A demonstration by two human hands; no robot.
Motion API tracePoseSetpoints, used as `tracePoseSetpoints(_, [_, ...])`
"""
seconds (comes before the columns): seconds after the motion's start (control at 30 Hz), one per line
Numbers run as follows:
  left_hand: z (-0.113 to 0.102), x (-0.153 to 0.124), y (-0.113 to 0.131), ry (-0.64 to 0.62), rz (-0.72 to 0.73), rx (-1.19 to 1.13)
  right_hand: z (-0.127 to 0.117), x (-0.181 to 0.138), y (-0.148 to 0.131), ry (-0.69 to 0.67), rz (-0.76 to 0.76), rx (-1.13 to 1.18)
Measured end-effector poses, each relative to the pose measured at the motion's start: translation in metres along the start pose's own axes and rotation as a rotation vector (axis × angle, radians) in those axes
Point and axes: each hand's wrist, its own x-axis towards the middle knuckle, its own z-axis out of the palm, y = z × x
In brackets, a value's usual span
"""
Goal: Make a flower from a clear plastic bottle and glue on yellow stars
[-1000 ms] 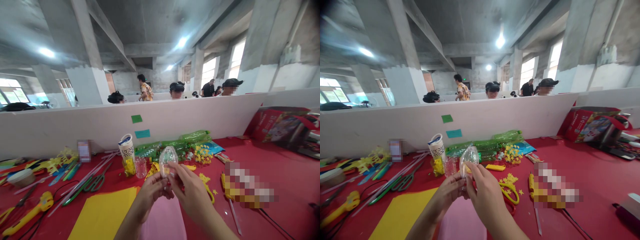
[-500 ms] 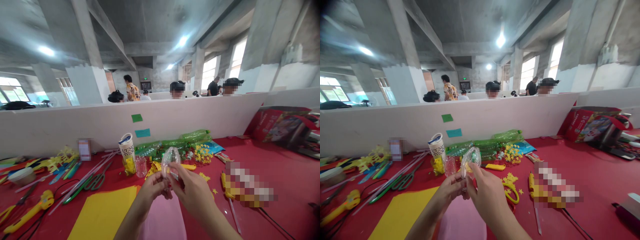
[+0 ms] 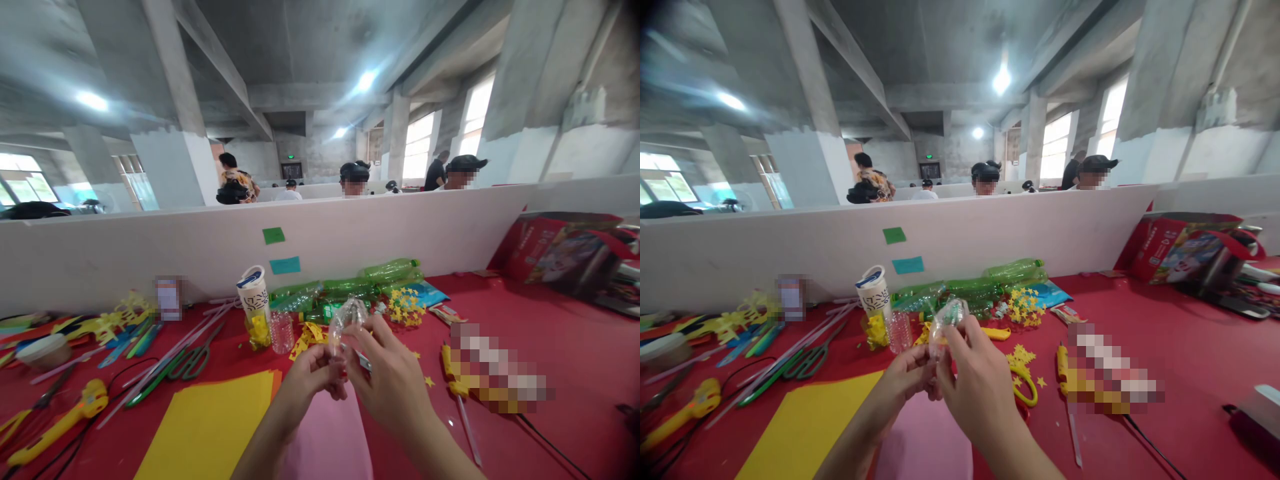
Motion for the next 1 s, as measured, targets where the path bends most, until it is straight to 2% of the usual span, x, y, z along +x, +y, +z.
tracePoseSetpoints(0.17, [0.003, -0.001, -0.001, -0.030, 0.022, -0.065, 0.003, -0.001, -0.002, 0.082, 0.029, 0.070])
tracePoseSetpoints(0.47, [0.015, -0.001, -0.005, -0.046, 0.050, -0.280, 0.002, -0.001, -0.002, 0.100, 0.029, 0.085])
tracePoseSetpoints(0.73, [0.021, -0.003, -0.003, -0.031, 0.032, -0.313, 0.001, -0.002, -0.002, 0.128, 0.016, 0.083])
tracePoseSetpoints(1.0, [0.022, -0.004, -0.002, -0.013, 0.099, -0.269, 0.002, -0.003, -0.001, 0.135, -0.015, 0.080])
